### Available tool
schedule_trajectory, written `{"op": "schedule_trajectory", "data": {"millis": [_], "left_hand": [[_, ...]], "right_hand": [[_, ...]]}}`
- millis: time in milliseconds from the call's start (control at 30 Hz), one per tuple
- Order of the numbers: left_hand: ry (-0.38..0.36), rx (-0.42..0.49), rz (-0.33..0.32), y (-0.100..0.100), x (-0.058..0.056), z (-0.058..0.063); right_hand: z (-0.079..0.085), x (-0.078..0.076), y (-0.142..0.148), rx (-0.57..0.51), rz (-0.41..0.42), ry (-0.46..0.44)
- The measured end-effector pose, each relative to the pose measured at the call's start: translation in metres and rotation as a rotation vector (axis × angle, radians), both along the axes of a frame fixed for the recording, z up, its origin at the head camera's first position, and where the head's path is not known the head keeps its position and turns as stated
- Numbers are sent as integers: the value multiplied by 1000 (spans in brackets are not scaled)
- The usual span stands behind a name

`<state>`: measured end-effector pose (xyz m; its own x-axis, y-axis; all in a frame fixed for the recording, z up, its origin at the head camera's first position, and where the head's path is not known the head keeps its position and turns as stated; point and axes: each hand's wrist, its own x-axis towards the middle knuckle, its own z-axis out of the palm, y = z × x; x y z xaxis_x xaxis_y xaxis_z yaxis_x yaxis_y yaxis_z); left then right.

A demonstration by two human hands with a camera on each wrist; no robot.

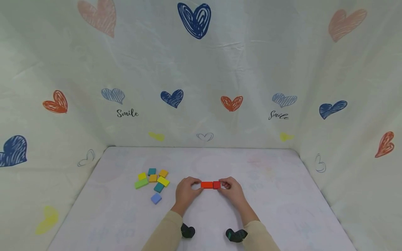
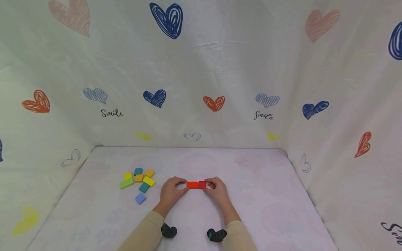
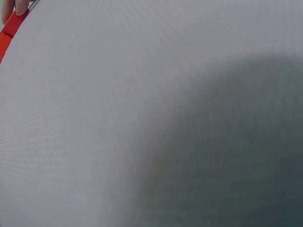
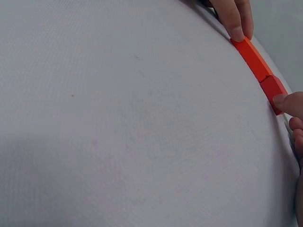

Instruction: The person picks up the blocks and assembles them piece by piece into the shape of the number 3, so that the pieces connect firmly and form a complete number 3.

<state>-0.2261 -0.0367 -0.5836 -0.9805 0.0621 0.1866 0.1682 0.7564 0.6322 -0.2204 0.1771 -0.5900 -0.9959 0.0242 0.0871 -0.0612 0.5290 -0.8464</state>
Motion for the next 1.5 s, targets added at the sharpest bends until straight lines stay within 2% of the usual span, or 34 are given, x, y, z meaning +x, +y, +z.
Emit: {"op": "schedule_trajectory", "data": {"millis": [367,767,1233,1400,1500], "left_hand": [[0,-13,17,-1,1,-2],[39,-10,12,-3,1,-3],[25,4,-5,-3,0,-3],[-45,60,-26,-3,-2,0],[-126,153,-54,-7,-5,3]], "right_hand": [[3,2,-4,6,12,2],[3,0,-6,13,23,21],[5,0,-5,22,10,-19],[10,-1,-3,26,19,-86],[18,-2,-3,27,41,-104]]}}
